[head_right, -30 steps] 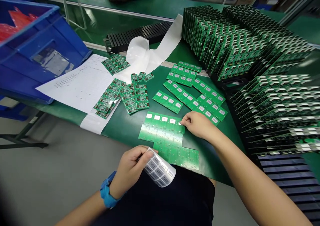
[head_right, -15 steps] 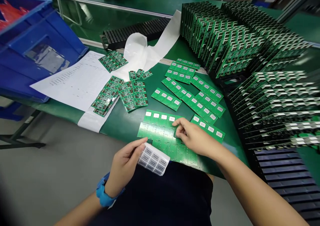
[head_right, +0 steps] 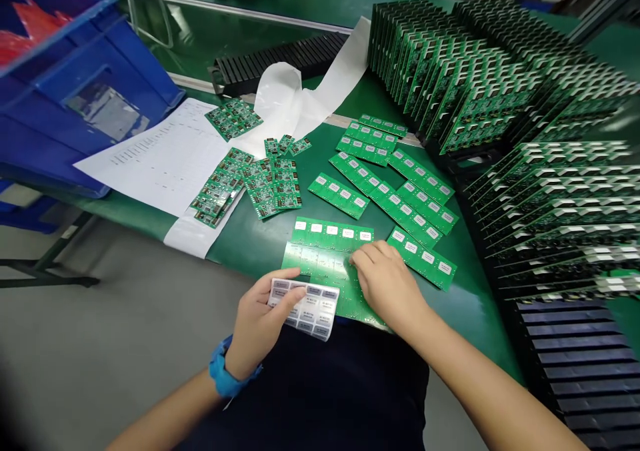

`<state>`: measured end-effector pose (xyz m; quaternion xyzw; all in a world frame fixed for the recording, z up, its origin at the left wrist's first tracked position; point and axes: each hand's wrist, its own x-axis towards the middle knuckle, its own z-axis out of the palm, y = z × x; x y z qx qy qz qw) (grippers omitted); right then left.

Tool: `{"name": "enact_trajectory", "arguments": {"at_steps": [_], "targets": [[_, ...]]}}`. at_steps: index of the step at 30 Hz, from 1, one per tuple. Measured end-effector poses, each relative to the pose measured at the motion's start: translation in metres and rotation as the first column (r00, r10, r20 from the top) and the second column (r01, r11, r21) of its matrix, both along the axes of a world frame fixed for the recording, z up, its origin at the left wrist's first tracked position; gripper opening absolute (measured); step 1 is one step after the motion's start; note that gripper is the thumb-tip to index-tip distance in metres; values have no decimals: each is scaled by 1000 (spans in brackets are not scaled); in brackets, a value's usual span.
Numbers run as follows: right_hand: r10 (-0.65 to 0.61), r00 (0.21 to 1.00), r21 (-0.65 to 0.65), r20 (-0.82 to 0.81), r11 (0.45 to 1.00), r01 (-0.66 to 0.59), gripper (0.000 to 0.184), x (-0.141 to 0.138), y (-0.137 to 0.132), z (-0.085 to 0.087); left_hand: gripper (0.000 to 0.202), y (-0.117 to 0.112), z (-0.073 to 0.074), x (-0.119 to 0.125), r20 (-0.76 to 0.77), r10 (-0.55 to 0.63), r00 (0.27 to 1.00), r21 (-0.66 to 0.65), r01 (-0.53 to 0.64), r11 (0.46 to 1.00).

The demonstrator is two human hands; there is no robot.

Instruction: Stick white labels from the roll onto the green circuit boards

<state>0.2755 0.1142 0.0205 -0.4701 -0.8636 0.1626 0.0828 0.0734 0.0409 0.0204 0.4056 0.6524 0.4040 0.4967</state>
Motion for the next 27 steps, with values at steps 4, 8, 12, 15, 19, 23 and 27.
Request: {"name": "enact_trajectory", "arguments": {"at_steps": [4, 8, 12, 15, 19, 23, 27], "targets": [[-132, 980, 145, -148, 978, 153, 15, -7, -12, 11, 16, 4, -1, 1, 4, -23, 1000, 46, 23, 999], [-123, 925, -289, -360, 957, 15, 21, -26, -15, 31, 13, 4, -1, 1, -25, -54, 998, 126, 57, 990], [-148, 912, -494, -381, 867, -65, 13, -40, -14, 39, 18, 2, -4, 0, -90, -86, 992, 231, 104, 967], [-147, 914, -517, -379, 852, -77, 13, -39, -16, 38, 20, 1, -7, -1, -114, -32, 993, 251, 60, 966], [-233, 892, -583, -387, 811, -41, 40, -34, -20, 38, 18, 2, -10, -3, -88, 12, 996, 257, 11, 966], [-205, 894, -565, -397, 823, -63, 12, -31, -18, 40, 14, 3, -10, -4, -103, -10, 995, 270, 38, 962], [-264, 878, -505, -400, 862, 29, 19, -27, -2, 38, 16, 2, -10, -7, -135, 28, 990, 207, 1, 978]]}}
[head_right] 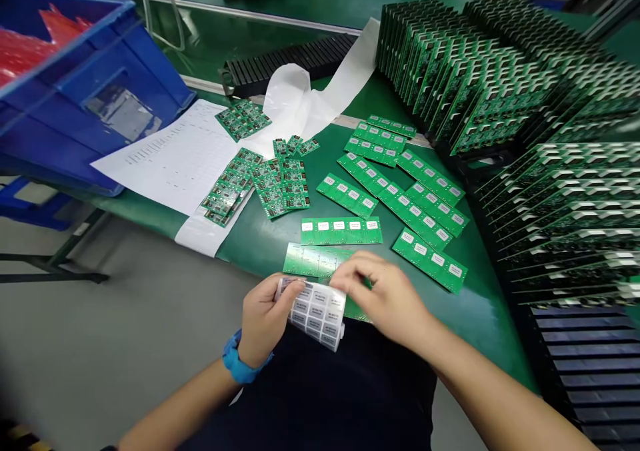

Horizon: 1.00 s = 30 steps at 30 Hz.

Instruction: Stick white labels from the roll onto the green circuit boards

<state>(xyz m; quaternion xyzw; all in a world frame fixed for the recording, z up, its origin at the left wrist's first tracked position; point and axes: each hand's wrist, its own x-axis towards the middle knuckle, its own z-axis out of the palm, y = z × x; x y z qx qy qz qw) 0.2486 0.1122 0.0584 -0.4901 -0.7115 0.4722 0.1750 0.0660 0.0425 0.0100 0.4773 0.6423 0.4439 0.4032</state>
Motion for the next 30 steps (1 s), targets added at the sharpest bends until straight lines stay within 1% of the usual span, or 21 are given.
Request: {"name": "enact_trajectory", "arguments": {"at_steps": [2, 3, 5, 7, 11, 13, 15, 18, 19, 20, 21, 23, 24, 26, 27, 30], "targets": [[-61, 995, 19, 82, 998, 59, 19, 3, 12, -6, 17, -1, 0, -2, 4, 9, 1000, -40, -9, 999], [-53, 988, 17, 148, 999, 51, 20, 5, 18, -10, 17, -2, 0, -4, 9, -2, 1000, -52, 2, 999], [11, 960, 1, 281, 1000, -12, 20, 6, 27, -18, 17, -3, 0, -6, 12, -45, 999, -55, 45, 997], [50, 929, 6, 367, 998, -56, 20, 4, 32, -25, 16, -4, 0, -7, 5, -90, 996, -36, 90, 995], [58, 899, 75, 434, 992, -100, 18, -1, 32, -35, 16, -2, -2, -7, -47, -143, 989, -20, 142, 990], [52, 884, 124, 464, 985, -122, 18, -3, 29, -37, 17, -1, -3, -8, -83, -156, 984, -40, 153, 987], [36, 855, 202, 517, 966, -163, 17, -4, 24, -36, 17, 0, -3, -9, -106, -163, 981, -62, 157, 986], [-53, 813, 376, 580, 903, -210, 10, -7, 17, -31, 17, 2, -3, -10, -108, -169, 980, -78, 161, 984], [-83, 820, 424, 566, 883, -204, 13, -9, 16, -30, 17, 2, -3, -10, -100, -170, 980, -77, 162, 984], [-91, 843, 446, 530, 875, -186, 18, -11, 16, -28, 18, 3, -2, -10, -89, -169, 982, -70, 163, 984], [-68, 877, 433, 476, 886, -166, 21, -13, 17, -27, 20, 3, -2, -10, -75, -165, 983, -59, 161, 985], [44, 940, 312, 337, 937, -156, 22, -18, 22, -27, 22, 2, 1, -11, -47, -147, 988, -33, 145, 989], [100, 957, 235, 272, 958, -167, 22, -20, 24, -28, 22, 1, 2, -11, -39, -132, 991, -21, 131, 991], [164, 967, 125, 195, 974, -190, 22, -25, 29, -32, 21, -2, 4, -12, -44, -95, 994, -26, 94, 995], [170, 968, 106, 182, 976, -192, 22, -27, 31, -34, 22, -4, 4, -13, -55, -78, 995, -40, 76, 996], [161, 969, 119, 189, 975, -185, 22, -31, 33, -38, 28, -8, 3, -17, -86, -40, 996, -86, 32, 996]]}}
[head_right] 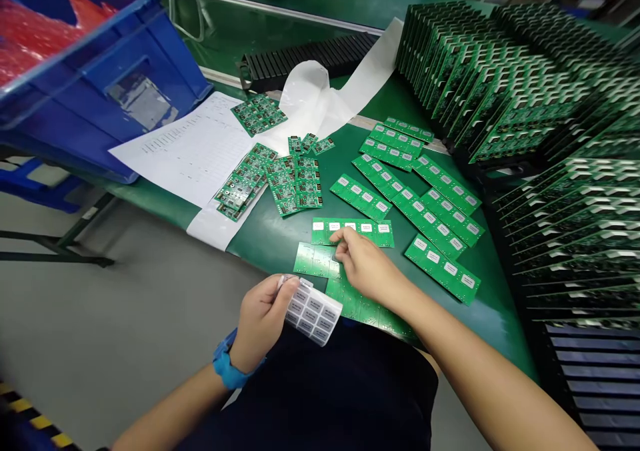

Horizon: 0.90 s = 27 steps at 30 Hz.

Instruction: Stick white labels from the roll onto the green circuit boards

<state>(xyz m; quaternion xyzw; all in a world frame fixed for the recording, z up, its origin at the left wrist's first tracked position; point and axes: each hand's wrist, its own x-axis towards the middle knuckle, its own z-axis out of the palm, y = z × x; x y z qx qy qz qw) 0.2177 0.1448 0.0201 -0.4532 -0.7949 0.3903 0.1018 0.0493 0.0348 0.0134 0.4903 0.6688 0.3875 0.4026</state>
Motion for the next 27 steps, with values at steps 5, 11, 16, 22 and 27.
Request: {"name": "enact_trajectory", "arguments": {"at_steps": [5, 11, 16, 22, 27], "targets": [[2, 998, 64, 56, 998, -5, 19, -2, -3, -5, 26, 1, -4, -3, 52, -28, 998, -26, 29, 999], [6, 986, 391, 166, 918, -71, 13, -4, -18, -4, 33, 4, -3, -4, 70, -65, 995, -44, 68, 997], [-27, 997, 292, -66, 955, 45, 17, -18, -30, 19, 34, 4, 1, -2, 79, -77, 994, 22, 75, 997], [-133, 961, -279, -242, 958, 62, 16, -29, -20, 31, 37, 0, -1, -5, 0, -54, 999, 19, 54, 998], [-94, 993, -110, 74, 989, 101, 18, -21, 6, 21, 32, -4, -3, -11, 12, -58, 998, 36, 58, 998]]}}
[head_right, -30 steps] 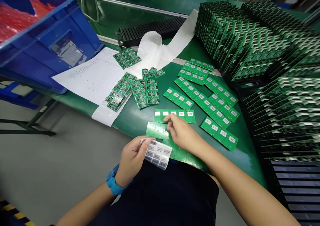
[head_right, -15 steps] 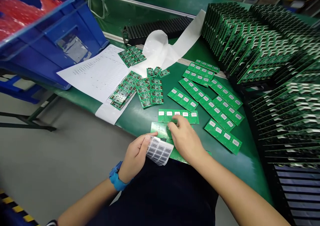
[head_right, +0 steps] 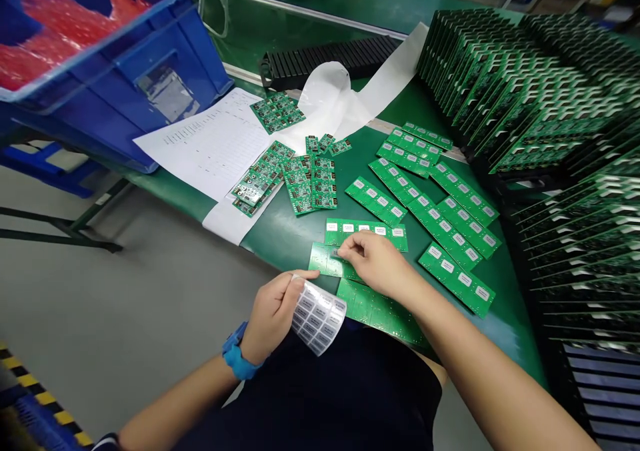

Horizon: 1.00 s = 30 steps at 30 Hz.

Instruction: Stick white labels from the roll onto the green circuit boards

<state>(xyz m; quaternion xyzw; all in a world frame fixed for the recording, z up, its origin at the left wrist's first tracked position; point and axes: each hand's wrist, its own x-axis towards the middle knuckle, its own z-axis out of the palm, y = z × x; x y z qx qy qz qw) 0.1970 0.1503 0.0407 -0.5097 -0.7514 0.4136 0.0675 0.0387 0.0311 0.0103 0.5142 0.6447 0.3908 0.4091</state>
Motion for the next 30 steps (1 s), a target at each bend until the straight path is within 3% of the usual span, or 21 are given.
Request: {"name": "enact_trajectory", "arguments": {"at_steps": [3, 10, 14, 16, 19, 21, 23, 26, 30], "targets": [[95, 985, 71, 145, 992, -106, 16, -1, 5, -8, 30, 0, 0, 0, -37, -12, 999, 24, 13, 1000], [133, 963, 187, 233, 966, -179, 15, -8, -3, -17, 33, 2, -2, 1, -84, -42, 996, 15, 43, 999], [79, 926, 421, 369, 874, -242, 13, -8, -12, -12, 32, 3, -3, 0, -66, -26, 997, 21, 27, 999], [28, 943, 505, 332, 839, -202, 21, -8, -12, -9, 29, 1, -5, -1, -27, 11, 1000, 60, -9, 998], [103, 987, 402, 122, 904, -144, 22, -13, -8, -9, 28, -6, -9, -4, 42, 106, 993, 153, -111, 982], [188, 982, 240, -3, 954, -181, 24, -20, -4, -11, 27, -13, -13, -6, 61, 190, 980, 177, -197, 964], [242, 969, 138, -49, 963, -233, 28, -27, 0, -15, 27, -20, -18, -8, 64, 273, 960, 149, -280, 948], [275, 961, 146, -27, 952, -269, 35, -35, 2, -21, 32, -29, -23, -8, 71, 340, 938, 115, -346, 931], [287, 958, 218, 22, 934, -284, 35, -39, -2, -26, 21, -36, -25, -7, 77, 312, 947, 121, -320, 940]]}}
